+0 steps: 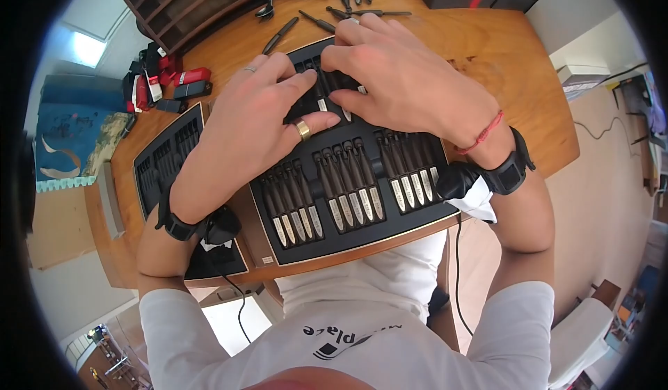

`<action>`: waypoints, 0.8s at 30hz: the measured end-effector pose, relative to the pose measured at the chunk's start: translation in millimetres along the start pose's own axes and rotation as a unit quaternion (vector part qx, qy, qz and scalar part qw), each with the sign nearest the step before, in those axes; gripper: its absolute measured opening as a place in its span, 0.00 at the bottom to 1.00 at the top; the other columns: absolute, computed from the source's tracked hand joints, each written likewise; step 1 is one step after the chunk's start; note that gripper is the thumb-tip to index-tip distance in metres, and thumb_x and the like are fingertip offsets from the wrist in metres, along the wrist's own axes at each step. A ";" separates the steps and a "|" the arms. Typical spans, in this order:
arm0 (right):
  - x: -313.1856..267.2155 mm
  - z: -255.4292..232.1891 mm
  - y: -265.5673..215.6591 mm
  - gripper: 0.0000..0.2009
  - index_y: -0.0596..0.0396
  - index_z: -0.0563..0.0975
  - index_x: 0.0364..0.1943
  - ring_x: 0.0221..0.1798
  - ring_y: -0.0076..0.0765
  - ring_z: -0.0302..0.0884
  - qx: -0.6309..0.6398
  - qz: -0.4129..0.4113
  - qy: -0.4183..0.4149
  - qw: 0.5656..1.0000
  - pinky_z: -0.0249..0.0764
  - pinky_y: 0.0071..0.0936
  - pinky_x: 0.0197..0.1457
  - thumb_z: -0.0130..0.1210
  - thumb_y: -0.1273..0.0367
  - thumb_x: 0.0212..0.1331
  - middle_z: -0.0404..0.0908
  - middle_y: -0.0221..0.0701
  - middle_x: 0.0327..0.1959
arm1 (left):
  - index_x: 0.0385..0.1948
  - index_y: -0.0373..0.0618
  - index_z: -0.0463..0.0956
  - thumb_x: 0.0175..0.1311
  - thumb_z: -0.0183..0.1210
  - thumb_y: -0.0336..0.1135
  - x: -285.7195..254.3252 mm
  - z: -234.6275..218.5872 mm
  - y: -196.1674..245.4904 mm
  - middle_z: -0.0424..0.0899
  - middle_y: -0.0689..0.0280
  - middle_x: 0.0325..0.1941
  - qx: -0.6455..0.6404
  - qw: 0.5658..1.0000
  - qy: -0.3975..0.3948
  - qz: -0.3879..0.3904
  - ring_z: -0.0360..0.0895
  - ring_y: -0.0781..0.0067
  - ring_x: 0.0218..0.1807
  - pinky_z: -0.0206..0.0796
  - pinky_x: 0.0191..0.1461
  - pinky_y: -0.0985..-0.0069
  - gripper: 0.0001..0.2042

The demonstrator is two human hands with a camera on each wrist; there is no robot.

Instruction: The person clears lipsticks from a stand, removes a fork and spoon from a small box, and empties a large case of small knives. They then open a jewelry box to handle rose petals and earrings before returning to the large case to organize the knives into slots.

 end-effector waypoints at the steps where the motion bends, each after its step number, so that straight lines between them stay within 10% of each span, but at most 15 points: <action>1: -0.3 -0.1 0.0 0.14 0.56 0.85 0.48 0.60 0.49 0.75 -0.001 0.005 -0.003 1.000 0.72 0.44 0.65 0.69 0.67 0.60 0.78 0.38 0.50 | 0.55 0.36 0.87 0.64 0.74 0.53 -0.4 0.1 -1.5 0.80 0.59 0.44 0.002 1.000 0.002 -0.002 0.79 0.53 0.50 0.74 0.55 0.58 0.28; 11: -5.5 -5.8 -8.5 0.17 0.56 0.87 0.52 0.62 0.50 0.74 0.026 -0.013 -0.032 0.999 0.71 0.45 0.69 0.72 0.67 0.59 0.77 0.37 0.52 | 0.57 0.42 0.86 0.64 0.77 0.41 -0.6 -57.4 -47.6 0.83 0.57 0.44 0.012 0.999 0.014 0.043 0.80 0.52 0.50 0.73 0.56 0.60 0.22; 24: -3.2 -4.7 -6.5 0.19 0.59 0.83 0.54 0.62 0.52 0.74 0.039 -0.017 -0.065 0.997 0.71 0.45 0.69 0.72 0.68 0.60 0.77 0.39 0.52 | 0.48 0.44 0.79 0.61 0.78 0.39 -5.9 -38.7 -41.1 0.79 0.61 0.42 -0.062 0.985 -0.160 -0.003 0.80 0.56 0.50 0.73 0.54 0.61 0.19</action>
Point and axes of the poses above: each hand's wrist, its own x-axis towards the middle knuckle, its own z-axis out of the palm, y = z × x, the point moved 4 cm from there along x, towards the middle knuckle
